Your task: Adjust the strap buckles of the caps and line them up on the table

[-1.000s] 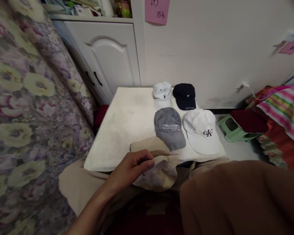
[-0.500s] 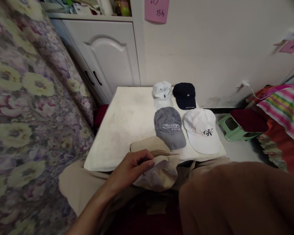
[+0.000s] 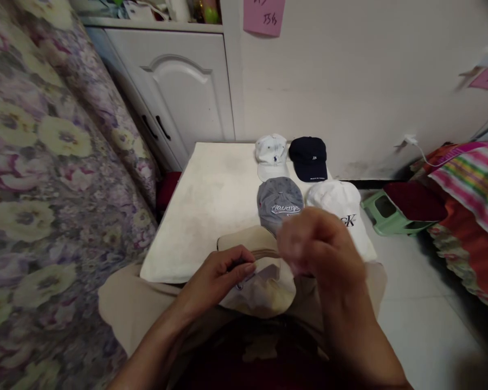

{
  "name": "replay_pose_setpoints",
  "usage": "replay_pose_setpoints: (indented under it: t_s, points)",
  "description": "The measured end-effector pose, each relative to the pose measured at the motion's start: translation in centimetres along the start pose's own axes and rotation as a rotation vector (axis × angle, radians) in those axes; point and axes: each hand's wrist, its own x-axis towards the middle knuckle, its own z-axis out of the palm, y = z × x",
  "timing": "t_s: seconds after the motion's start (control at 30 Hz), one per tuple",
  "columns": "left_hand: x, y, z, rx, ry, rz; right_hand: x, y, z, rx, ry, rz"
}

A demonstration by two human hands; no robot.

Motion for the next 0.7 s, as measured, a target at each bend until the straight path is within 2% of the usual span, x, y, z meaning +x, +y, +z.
replay_pose_setpoints:
  t_s: [0.1, 0.23, 0.33, 0.43, 0.7]
  points:
    - [0.1, -0.5, 0.0, -0.045, -0.007, -0.009, 1.5, 3.6, -0.4, -0.137, -0.054, 0.021]
    - [0.3, -0.8, 0.0, -0.104, -0.024, 0.008, 1.4, 7.2, -0.5, -0.213, -0.267, 0.131]
    - [0.4, -0.7, -0.2, -0.116, -0.033, 0.010, 0.6, 7.7, -0.5, -0.120, -0.384, 0.283]
    - [0.4, -0.7, -0.3, -0.139, -0.053, 0.000, 0.4, 7.8, -0.7, 0.044, -0.413, 0.379]
    - [0.2, -0.3, -0.5, -0.087, 0.012, 0.022, 0.3, 8.7, -0.7, 0.122, -0.358, 0.403]
